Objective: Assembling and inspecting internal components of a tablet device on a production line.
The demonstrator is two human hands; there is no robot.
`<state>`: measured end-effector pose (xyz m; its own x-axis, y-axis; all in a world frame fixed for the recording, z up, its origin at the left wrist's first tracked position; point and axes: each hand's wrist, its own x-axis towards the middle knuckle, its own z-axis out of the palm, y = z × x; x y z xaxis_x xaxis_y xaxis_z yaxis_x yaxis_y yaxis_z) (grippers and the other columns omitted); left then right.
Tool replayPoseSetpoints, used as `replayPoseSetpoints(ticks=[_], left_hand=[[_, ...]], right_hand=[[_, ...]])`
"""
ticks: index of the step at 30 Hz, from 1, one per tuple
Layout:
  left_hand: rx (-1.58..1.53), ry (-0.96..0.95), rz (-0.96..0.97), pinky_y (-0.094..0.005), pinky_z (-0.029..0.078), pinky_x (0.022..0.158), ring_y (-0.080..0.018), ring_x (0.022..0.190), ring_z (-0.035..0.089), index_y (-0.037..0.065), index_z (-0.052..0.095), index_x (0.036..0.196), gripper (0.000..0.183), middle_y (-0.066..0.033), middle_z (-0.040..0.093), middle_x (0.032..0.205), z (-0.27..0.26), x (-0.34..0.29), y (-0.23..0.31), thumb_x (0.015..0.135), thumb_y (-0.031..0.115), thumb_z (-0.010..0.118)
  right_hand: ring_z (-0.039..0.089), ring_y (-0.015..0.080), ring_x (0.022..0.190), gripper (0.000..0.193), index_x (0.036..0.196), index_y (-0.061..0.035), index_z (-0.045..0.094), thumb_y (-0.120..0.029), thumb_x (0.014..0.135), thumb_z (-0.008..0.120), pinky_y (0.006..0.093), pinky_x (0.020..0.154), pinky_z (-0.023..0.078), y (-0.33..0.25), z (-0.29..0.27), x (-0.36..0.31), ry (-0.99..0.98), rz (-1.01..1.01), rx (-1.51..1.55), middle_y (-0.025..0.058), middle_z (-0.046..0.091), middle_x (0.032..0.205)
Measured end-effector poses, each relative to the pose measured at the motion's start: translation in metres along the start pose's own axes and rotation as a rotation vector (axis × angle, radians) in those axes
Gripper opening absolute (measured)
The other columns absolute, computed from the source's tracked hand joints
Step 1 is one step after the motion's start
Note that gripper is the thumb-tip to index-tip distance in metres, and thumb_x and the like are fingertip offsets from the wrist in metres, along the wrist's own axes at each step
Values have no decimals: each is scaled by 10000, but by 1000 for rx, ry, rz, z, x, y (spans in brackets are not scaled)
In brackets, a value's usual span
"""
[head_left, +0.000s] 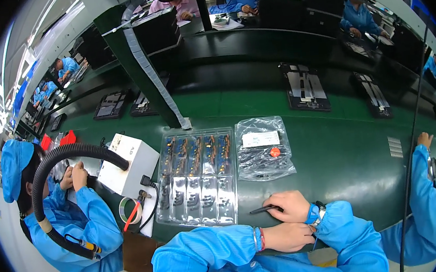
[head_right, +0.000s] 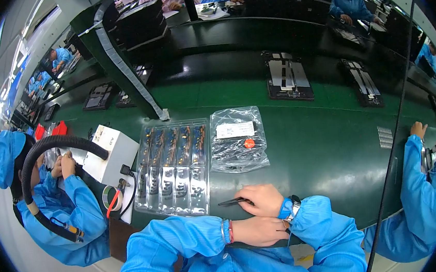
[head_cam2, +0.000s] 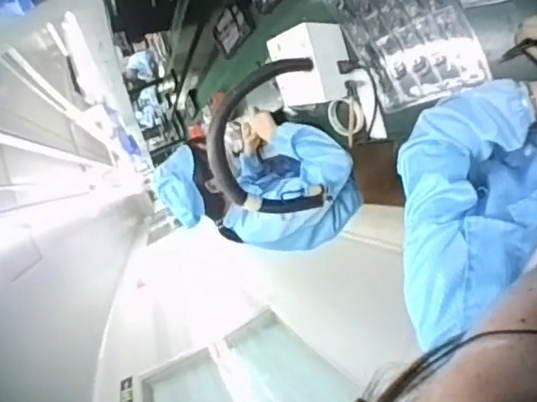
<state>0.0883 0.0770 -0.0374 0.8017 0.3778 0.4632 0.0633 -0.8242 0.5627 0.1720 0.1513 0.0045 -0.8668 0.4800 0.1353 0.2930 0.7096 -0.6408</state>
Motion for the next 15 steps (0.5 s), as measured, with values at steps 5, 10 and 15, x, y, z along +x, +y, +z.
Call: replayPoseSetpoints(ticks=[5,10,15], left_hand=[[-13,-26,-1,-357,441,803,-257,909,540,48,580,988,237,-124,534,1001,3,0,-1,760,95,539],[8,-8,12,-354,444,805,-252,908,540,47,585,973,238,-121,538,1001,2,-1,-1,742,87,543],[-1,14,-5,-356,448,805,-253,910,538,41,585,964,235,-123,538,992,4,-3,-2,736,80,542]], right_hand=[[596,290,709,172,932,-89,611,-186,794,577,390,587,479,3,4,-1,5,-1,20,95,611,808],[595,289,698,165,925,-91,613,-182,793,579,392,578,475,1,3,1,5,13,18,92,610,800],[592,291,700,157,920,-90,612,-176,794,577,395,575,470,1,5,3,45,-13,15,92,602,787]])
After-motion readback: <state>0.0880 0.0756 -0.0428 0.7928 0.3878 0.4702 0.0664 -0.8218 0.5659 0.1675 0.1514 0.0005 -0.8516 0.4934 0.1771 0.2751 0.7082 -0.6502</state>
